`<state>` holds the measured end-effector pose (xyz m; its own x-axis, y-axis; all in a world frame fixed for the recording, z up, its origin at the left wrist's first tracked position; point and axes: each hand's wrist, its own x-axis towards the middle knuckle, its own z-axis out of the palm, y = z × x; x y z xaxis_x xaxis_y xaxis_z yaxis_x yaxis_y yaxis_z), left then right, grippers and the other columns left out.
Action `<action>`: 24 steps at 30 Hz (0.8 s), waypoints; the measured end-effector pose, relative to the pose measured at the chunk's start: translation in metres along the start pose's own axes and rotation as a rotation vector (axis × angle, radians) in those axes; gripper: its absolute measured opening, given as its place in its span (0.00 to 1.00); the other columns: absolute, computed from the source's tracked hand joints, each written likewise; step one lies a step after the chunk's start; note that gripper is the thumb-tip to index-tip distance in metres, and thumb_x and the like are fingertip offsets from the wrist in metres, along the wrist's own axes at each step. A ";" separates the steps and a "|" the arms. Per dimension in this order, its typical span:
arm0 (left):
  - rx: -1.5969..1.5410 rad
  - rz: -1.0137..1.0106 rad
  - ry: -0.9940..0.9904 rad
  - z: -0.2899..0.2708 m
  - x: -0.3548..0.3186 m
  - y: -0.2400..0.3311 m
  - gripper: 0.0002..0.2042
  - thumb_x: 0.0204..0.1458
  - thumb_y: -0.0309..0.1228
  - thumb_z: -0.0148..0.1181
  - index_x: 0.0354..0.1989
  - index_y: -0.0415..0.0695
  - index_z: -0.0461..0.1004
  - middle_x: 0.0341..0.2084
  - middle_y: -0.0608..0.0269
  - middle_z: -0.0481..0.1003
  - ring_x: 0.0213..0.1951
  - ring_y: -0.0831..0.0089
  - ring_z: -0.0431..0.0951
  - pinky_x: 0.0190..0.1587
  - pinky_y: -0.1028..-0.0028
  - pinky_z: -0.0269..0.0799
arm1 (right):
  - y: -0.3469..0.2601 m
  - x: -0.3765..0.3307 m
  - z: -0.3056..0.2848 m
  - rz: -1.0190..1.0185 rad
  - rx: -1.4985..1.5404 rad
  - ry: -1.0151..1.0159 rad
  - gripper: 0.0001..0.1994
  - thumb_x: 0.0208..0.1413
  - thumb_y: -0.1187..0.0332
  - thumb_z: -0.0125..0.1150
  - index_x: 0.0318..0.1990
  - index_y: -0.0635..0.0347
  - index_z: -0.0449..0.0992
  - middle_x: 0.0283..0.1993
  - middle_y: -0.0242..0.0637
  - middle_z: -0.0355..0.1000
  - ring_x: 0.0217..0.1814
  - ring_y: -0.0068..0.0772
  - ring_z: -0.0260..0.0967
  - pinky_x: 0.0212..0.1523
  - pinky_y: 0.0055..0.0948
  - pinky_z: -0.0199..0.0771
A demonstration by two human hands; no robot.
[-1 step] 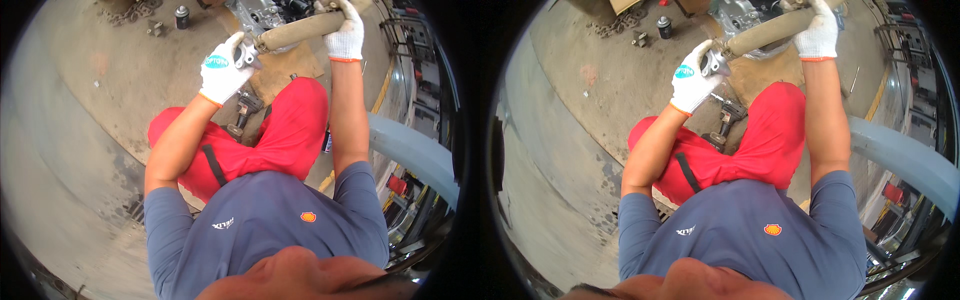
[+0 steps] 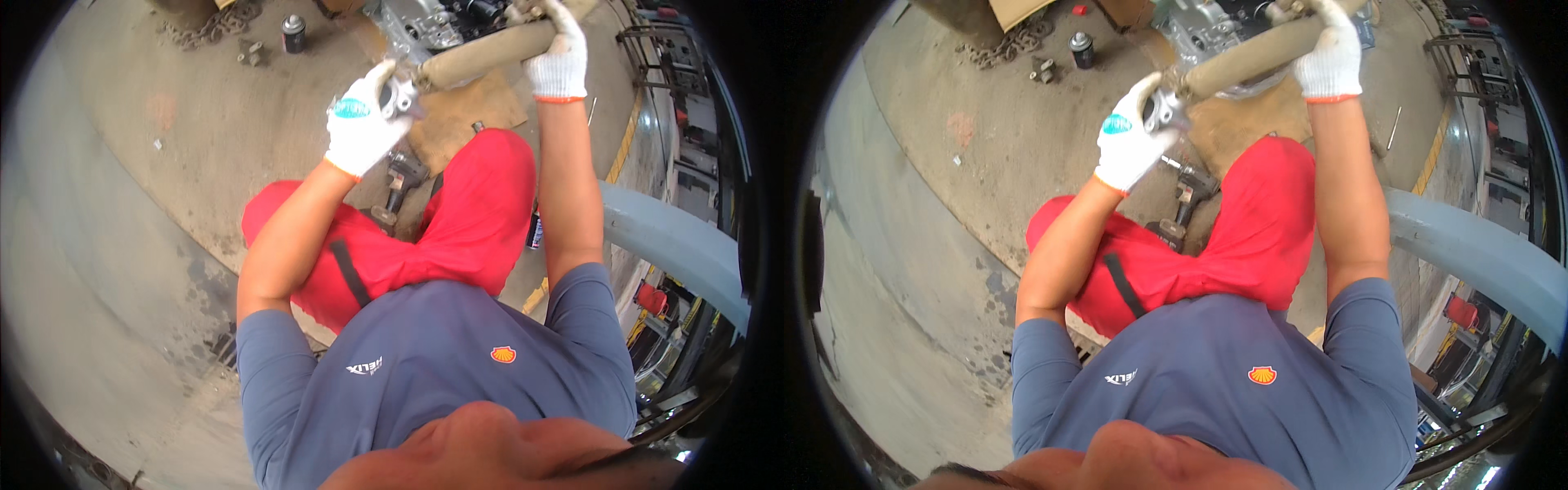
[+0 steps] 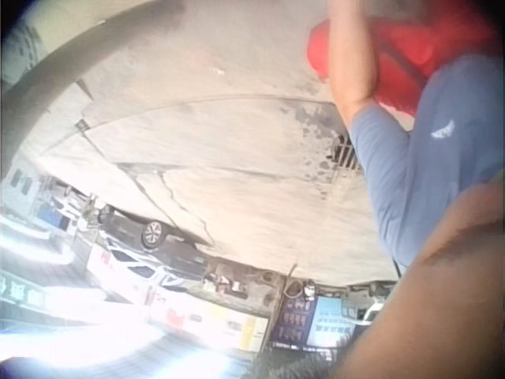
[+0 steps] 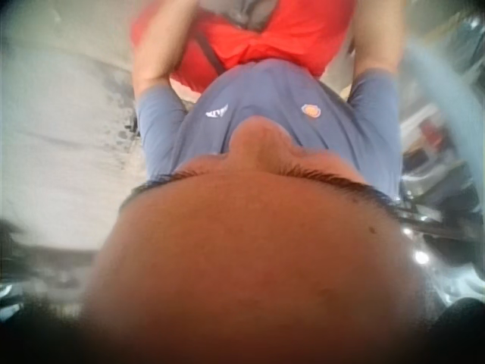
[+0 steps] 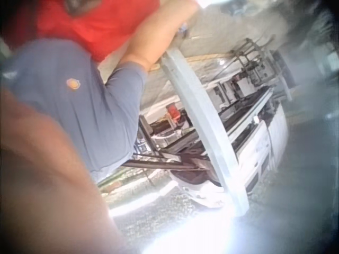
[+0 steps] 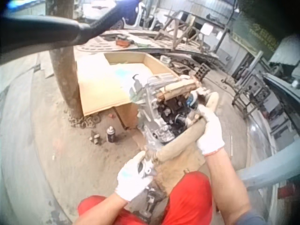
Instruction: The person sits on the floor and assembles an exhaust pipe with a flange. They apply sealant to the flange, attach it to the pipe, and inspect the connection. The person handles the pipe and flange repeatedly to ensure proper alignment.
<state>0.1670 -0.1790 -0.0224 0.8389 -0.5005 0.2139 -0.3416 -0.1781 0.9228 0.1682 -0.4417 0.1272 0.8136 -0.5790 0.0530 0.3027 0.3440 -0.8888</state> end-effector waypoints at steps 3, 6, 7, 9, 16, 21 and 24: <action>-0.138 -0.113 -0.139 0.014 -0.011 0.004 0.42 0.38 0.33 0.76 0.68 0.41 0.68 0.58 0.47 0.76 0.60 0.54 0.77 0.63 0.64 0.72 | -0.008 0.000 -0.012 0.084 -0.061 0.001 0.05 0.64 0.67 0.64 0.39 0.53 0.74 0.29 0.32 0.72 0.32 0.36 0.74 0.38 0.41 0.82; -0.195 -0.141 -0.154 0.012 -0.009 0.018 0.42 0.41 0.35 0.77 0.69 0.40 0.67 0.60 0.48 0.74 0.61 0.57 0.76 0.64 0.63 0.72 | -0.018 -0.011 0.010 0.043 -0.155 -0.002 0.05 0.64 0.68 0.64 0.43 0.53 0.74 0.31 0.32 0.73 0.35 0.36 0.77 0.42 0.41 0.85; -0.228 -0.145 -0.149 0.012 -0.007 0.023 0.42 0.42 0.36 0.77 0.69 0.40 0.66 0.61 0.48 0.73 0.61 0.59 0.75 0.64 0.63 0.71 | -0.021 -0.013 0.013 0.018 -0.195 -0.016 0.06 0.64 0.68 0.64 0.44 0.53 0.75 0.31 0.32 0.74 0.36 0.36 0.78 0.43 0.41 0.86; -0.312 -0.178 -0.184 0.018 -0.009 0.018 0.44 0.44 0.41 0.78 0.69 0.37 0.65 0.61 0.46 0.73 0.63 0.57 0.74 0.65 0.62 0.70 | -0.027 -0.018 0.024 -0.027 -0.234 -0.009 0.06 0.64 0.68 0.65 0.45 0.52 0.75 0.31 0.31 0.74 0.36 0.34 0.78 0.43 0.40 0.86; -0.320 -0.232 -0.021 0.021 -0.010 0.008 0.33 0.57 0.44 0.70 0.65 0.33 0.70 0.54 0.45 0.77 0.53 0.59 0.78 0.58 0.64 0.74 | -0.017 -0.015 0.017 0.043 -0.114 0.036 0.05 0.64 0.68 0.67 0.42 0.54 0.76 0.29 0.30 0.73 0.32 0.31 0.76 0.40 0.36 0.85; -0.449 -0.391 -0.134 -0.007 -0.010 0.039 0.24 0.65 0.36 0.61 0.63 0.33 0.71 0.49 0.53 0.78 0.43 0.71 0.81 0.42 0.72 0.82 | -0.037 -0.029 0.044 0.074 -0.125 0.039 0.05 0.64 0.67 0.66 0.42 0.55 0.76 0.28 0.31 0.73 0.31 0.31 0.76 0.36 0.34 0.83; -0.302 -0.219 -0.118 -0.009 -0.018 0.037 0.22 0.64 0.35 0.62 0.62 0.34 0.72 0.50 0.54 0.78 0.45 0.71 0.80 0.42 0.71 0.82 | -0.048 -0.034 0.048 0.032 -0.073 -0.032 0.05 0.64 0.68 0.66 0.41 0.55 0.75 0.27 0.30 0.71 0.29 0.31 0.74 0.33 0.32 0.80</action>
<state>0.1432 -0.1691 0.0104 0.8176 -0.5754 -0.0209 -0.0050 -0.0435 0.9990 0.1499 -0.4028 0.1897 0.8384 -0.5438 0.0374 0.2398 0.3063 -0.9212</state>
